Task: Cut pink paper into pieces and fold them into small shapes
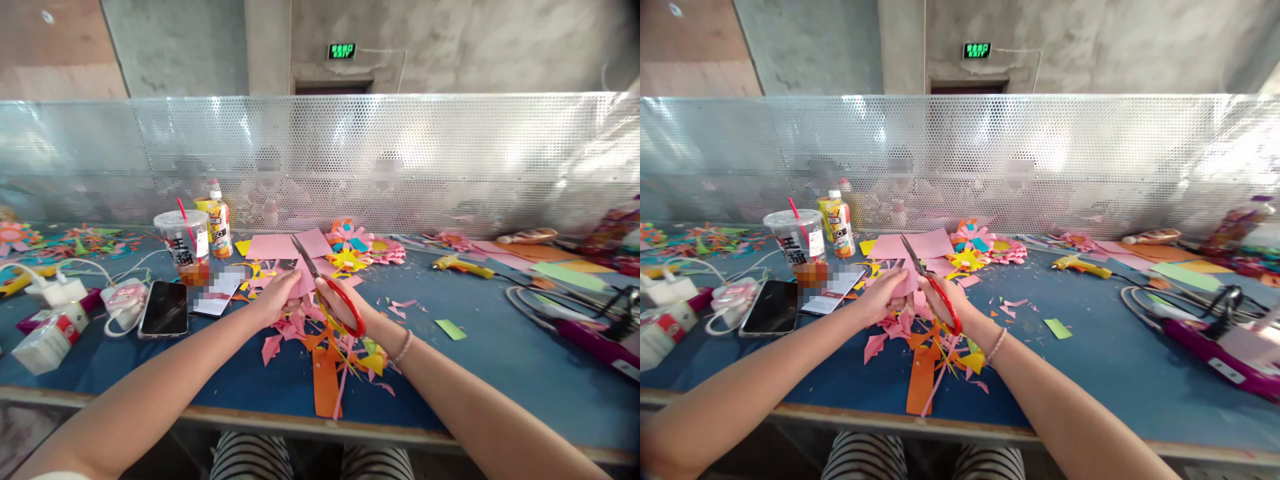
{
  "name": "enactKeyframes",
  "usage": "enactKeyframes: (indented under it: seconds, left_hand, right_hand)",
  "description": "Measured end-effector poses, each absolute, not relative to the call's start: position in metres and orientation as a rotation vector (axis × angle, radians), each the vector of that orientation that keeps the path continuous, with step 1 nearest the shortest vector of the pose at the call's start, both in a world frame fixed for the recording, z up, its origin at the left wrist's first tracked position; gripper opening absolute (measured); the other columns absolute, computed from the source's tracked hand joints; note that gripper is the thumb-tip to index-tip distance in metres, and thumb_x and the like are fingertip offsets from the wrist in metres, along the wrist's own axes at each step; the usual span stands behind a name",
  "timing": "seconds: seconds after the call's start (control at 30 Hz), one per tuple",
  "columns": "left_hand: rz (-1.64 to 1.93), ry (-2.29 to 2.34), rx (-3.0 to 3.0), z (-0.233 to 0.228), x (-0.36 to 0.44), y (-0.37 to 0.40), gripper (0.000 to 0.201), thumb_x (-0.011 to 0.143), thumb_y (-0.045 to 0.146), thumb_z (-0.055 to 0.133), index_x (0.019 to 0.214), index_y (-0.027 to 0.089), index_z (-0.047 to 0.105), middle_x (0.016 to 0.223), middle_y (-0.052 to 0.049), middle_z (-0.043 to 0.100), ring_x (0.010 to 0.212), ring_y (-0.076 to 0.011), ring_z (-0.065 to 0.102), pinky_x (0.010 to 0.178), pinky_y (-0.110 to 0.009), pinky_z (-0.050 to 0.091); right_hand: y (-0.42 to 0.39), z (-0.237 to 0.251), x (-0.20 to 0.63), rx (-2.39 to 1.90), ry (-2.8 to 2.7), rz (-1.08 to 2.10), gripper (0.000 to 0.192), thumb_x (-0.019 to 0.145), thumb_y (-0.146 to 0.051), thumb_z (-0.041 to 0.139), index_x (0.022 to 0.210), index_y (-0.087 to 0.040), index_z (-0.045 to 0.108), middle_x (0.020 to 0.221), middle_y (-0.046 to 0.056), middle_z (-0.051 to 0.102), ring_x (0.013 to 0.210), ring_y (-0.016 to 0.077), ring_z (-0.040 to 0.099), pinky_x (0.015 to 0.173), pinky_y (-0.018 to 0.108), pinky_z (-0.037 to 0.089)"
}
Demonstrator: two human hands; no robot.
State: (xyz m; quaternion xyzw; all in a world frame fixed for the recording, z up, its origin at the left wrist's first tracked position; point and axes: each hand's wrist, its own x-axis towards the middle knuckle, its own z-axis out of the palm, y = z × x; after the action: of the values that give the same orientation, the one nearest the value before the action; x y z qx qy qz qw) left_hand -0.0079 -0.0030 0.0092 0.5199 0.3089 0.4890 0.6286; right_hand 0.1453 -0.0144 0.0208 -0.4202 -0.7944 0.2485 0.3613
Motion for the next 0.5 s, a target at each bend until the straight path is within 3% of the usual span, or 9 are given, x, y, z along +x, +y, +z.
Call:
enactKeyframes:
  seconds: [0.23,0.37,0.5]
  left_hand:
    - [1.058,0.705,1.099,0.009,-0.011,0.002,0.019,0.075,0.032,0.047,0.065,0.016,0.043,0.05,-0.001,0.057,0.03,-0.0049,0.037,0.034,-0.017,0.022]
    - [1.023,0.674,1.081,0.007,-0.014,0.006,0.014,0.075,0.028,0.043,0.07,0.015,0.047,0.057,-0.005,0.062,0.036,-0.0083,0.045,0.036,-0.019,0.03]
    - [1.076,0.653,1.08,0.006,-0.014,0.006,0.014,0.074,0.024,0.044,0.077,0.013,0.052,0.062,-0.005,0.063,0.042,-0.0099,0.05,0.039,-0.02,0.036]
  right_hand:
    - [0.015,0.012,0.163,-1.274,-2.082,0.192,0.029,0.079,-0.044,0.044,0.081,-0.016,0.053,0.071,0.006,0.061,0.067,0.0181,0.058,0.06,0.026,0.04]
    - [0.026,0.008,0.178,-1.528,-2.162,0.043,0.034,0.077,-0.034,0.047,0.104,-0.014,0.05,0.088,0.013,0.064,0.081,0.0238,0.06,0.065,0.028,0.041]
    - [0.029,0.001,0.189,-1.66,-2.285,-0.123,0.039,0.073,-0.024,0.049,0.109,-0.009,0.048,0.096,0.017,0.061,0.085,0.0257,0.059,0.068,0.03,0.041]
